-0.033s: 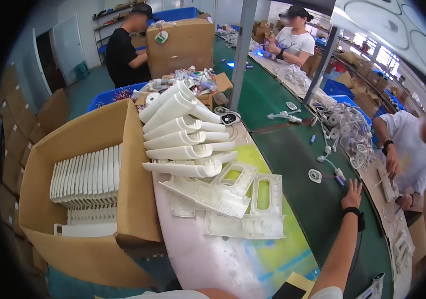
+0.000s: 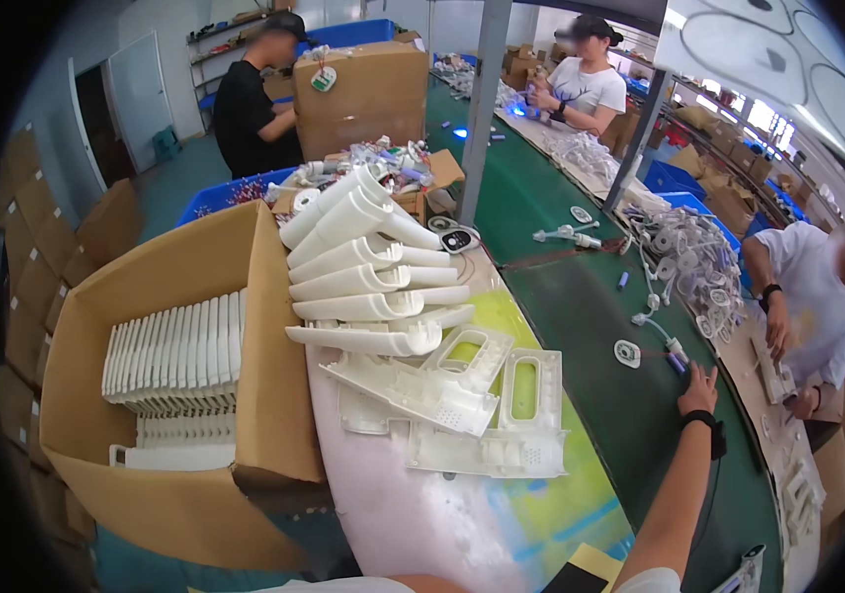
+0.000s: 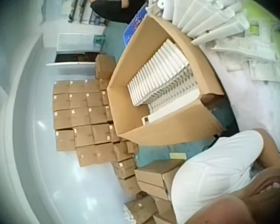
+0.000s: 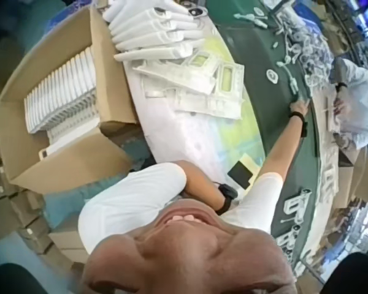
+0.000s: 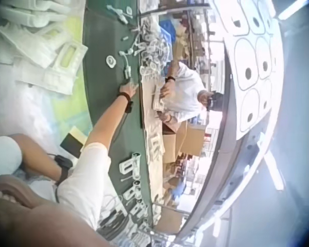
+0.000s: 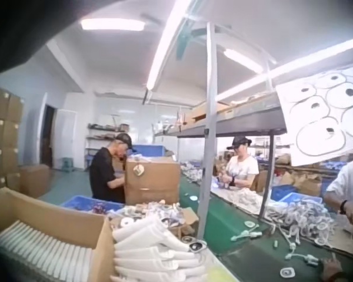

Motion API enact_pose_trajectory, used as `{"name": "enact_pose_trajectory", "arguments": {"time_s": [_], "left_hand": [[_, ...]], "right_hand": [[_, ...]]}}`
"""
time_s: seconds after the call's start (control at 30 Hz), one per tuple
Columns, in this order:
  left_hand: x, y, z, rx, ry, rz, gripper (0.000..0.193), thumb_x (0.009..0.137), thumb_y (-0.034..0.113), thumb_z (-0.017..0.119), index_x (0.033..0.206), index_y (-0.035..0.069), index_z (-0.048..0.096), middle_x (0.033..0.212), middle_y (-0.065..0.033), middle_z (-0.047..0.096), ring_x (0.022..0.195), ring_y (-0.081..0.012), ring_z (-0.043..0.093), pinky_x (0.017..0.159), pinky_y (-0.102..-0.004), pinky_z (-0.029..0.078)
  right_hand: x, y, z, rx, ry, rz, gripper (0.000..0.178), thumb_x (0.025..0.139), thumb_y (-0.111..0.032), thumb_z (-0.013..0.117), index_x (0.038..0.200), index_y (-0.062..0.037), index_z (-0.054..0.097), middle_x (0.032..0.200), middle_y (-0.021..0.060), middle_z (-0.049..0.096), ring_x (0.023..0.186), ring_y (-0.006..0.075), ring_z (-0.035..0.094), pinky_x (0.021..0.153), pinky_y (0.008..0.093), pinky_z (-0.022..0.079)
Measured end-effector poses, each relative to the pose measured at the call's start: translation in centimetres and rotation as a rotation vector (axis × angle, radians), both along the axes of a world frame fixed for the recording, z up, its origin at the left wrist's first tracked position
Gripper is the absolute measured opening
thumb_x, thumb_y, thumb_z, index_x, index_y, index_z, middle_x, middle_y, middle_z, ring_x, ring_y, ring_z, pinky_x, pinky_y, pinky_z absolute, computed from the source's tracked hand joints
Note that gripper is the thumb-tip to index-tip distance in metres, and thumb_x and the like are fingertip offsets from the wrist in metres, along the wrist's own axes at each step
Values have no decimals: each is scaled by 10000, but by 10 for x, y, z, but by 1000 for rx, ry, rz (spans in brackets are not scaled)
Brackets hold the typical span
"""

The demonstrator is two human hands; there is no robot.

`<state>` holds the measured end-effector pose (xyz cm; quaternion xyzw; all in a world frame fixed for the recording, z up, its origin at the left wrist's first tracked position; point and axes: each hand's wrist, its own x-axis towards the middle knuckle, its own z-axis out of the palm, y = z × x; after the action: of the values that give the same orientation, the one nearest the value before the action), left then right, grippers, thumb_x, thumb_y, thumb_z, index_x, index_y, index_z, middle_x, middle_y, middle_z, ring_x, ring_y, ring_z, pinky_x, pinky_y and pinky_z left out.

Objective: Assembling electronic components, including a motor and wiring, into a plastic toy housing.

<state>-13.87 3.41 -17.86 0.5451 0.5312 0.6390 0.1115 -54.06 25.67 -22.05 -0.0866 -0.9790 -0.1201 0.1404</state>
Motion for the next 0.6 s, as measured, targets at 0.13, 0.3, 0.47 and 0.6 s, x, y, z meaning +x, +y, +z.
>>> {"name": "enact_pose_trajectory", "arguments": {"time_s": [0.13, 0.3, 0.47, 0.6], "left_hand": [[5, -7, -7, 11, -68, -28, 394, 904, 316, 514, 1128, 5, 608, 1073, -200, 625, 997, -355, 554, 874, -458, 442], [38, -9, 0, 74, -189, -153, 379, 909, 307, 501, 1101, 4, 621, 1034, -200, 646, 940, -355, 592, 849, -451, 457], [47, 4, -15, -303, 626, -183, 454, 891, 314, 514, 1216, -1, 549, 1133, -185, 603, 1035, -349, 571, 922, -490, 416], [12, -21, 22, -492, 664, -208, 458, 787, 264, 641, 1154, -5, 595, 1263, -225, 522, 1251, -346, 437, 928, -491, 400]], "right_hand": [[15, -18, 10, -202, -21, -79, 376, 780, -67, 545, 1151, -127, 532, 1206, 85, 536, 1184, 341, 487, 938, 500, 453], [63, 45, -2, -127, 133, -47, 209, 791, -106, 558, 998, -85, 544, 1087, 144, 526, 1008, 370, 553, 799, 483, 508], [176, 79, 96, 205, 116, -32, 397, 839, -144, 535, 1215, -20, 517, 1198, 188, 553, 1156, 344, 515, 1002, 432, 420], [250, 2, 195, -189, 37, 12, 608, 724, -244, 714, 1269, -69, 509, 1128, 209, 613, 1046, 372, 600, 872, 470, 487]]}}
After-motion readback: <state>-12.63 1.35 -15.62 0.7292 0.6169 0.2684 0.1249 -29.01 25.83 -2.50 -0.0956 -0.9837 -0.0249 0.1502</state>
